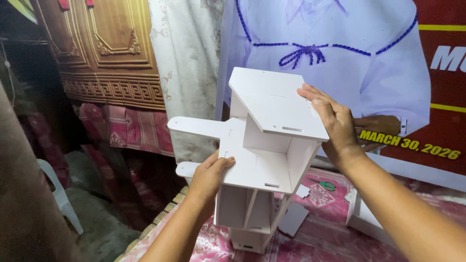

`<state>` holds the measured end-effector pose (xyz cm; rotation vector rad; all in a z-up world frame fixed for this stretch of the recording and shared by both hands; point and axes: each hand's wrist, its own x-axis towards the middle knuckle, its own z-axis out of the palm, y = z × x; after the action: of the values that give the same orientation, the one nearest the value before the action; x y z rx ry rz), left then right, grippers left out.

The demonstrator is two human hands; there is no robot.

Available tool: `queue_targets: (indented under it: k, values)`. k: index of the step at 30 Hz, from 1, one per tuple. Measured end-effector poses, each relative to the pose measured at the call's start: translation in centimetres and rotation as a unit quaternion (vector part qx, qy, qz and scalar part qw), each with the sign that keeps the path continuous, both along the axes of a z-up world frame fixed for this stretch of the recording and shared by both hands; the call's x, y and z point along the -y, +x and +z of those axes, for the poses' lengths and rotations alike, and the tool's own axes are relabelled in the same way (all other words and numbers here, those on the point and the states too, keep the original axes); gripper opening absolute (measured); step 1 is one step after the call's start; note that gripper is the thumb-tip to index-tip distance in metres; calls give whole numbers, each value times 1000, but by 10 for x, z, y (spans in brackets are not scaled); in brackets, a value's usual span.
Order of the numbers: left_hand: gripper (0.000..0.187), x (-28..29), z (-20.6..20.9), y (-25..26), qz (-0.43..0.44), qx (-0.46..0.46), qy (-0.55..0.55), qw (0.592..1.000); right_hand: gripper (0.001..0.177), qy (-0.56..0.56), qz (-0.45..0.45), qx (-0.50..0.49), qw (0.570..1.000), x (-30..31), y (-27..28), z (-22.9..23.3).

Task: The person assembles a white plastic organizer by inserting divider panels into slots on a multi-compartment base. They adjust the pieces to fit, then use pink-handled scissors to trim a small tab on the organizer.

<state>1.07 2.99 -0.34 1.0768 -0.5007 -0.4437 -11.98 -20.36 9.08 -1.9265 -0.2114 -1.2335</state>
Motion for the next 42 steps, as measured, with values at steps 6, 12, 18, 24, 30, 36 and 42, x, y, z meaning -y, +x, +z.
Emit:
queue_targets:
  k: [6, 12, 18, 24, 30, 36, 42]
  values:
    - [38, 9, 4, 7, 9, 10, 58, 998, 45, 80, 67, 24, 994, 10, 7, -7]
    - [56, 16, 46, -13, 399, 202, 174, 877, 47, 37, 15, 23, 999, 0, 10, -4]
    - [73, 31, 103, -19, 246, 332, -11, 910, 47, 68, 55, 29, 996, -16, 15, -4]
    - [60, 46, 95, -10, 98, 267, -97, 954, 48, 70, 48, 46, 995, -26, 18, -7]
    - [49, 63, 82, 9, 121, 345, -143, 920, 47, 92, 75, 67, 991, -19, 27, -13]
    - [60, 67, 91, 12, 108, 274, -117, 948, 47, 137, 79, 70, 985, -7, 43, -11]
    - [83, 45, 100, 15, 74, 299, -53, 950, 44, 146, 90, 41, 984, -10, 49, -4]
